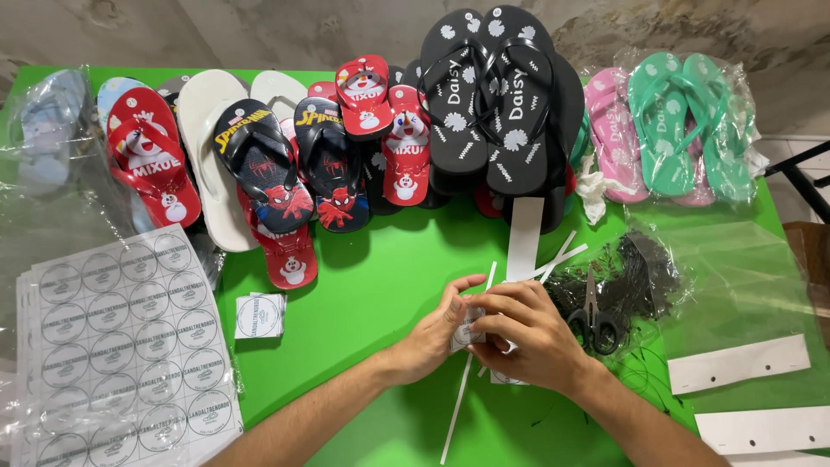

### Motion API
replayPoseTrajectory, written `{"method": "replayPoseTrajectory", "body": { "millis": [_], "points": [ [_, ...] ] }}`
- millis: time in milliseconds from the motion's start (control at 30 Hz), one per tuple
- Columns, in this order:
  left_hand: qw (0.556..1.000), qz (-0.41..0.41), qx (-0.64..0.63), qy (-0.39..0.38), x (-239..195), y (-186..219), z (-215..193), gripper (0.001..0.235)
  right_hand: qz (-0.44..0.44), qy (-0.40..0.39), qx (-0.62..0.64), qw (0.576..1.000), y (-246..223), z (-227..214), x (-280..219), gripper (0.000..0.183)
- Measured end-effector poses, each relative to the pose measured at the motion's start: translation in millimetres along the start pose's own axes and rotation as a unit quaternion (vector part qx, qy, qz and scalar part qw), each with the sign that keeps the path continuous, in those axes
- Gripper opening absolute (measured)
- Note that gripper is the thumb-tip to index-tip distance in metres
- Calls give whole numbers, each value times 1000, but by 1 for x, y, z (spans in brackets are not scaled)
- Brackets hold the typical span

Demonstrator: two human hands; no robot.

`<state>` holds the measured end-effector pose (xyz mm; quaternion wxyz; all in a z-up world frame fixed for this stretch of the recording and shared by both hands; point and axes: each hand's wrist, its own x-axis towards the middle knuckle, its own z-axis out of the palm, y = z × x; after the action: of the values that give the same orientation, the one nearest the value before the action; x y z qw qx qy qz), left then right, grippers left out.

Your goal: Cutting circular labels from a printed sheet and folding them manually.

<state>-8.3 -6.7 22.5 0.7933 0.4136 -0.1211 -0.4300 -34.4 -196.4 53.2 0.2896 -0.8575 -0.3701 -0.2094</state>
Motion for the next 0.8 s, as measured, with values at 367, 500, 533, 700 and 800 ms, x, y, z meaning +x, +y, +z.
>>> {"method": "replayPoseTrajectory", "body": {
  "millis": [367,500,533,700,800],
  "points": [
    [995,-8,79,-56,-2,-1,-7,81,-7,7,21,1000,1,-4,3,20],
    [995,-35,90,-17,-1,-15,-15,76,35,3,90,995,1,-13,5,42],
    [995,-38,86,-16,3,-22,-16,76,39,1,93,995,2,-17,7,42],
    [997,52,-39,31,12,-38,-22,77,180,32,174,968,17,-30,4,18],
    [995,69,-48,58,15,-37,-25,75,199,-70,157,965,13,-44,13,18]
  ]
}}
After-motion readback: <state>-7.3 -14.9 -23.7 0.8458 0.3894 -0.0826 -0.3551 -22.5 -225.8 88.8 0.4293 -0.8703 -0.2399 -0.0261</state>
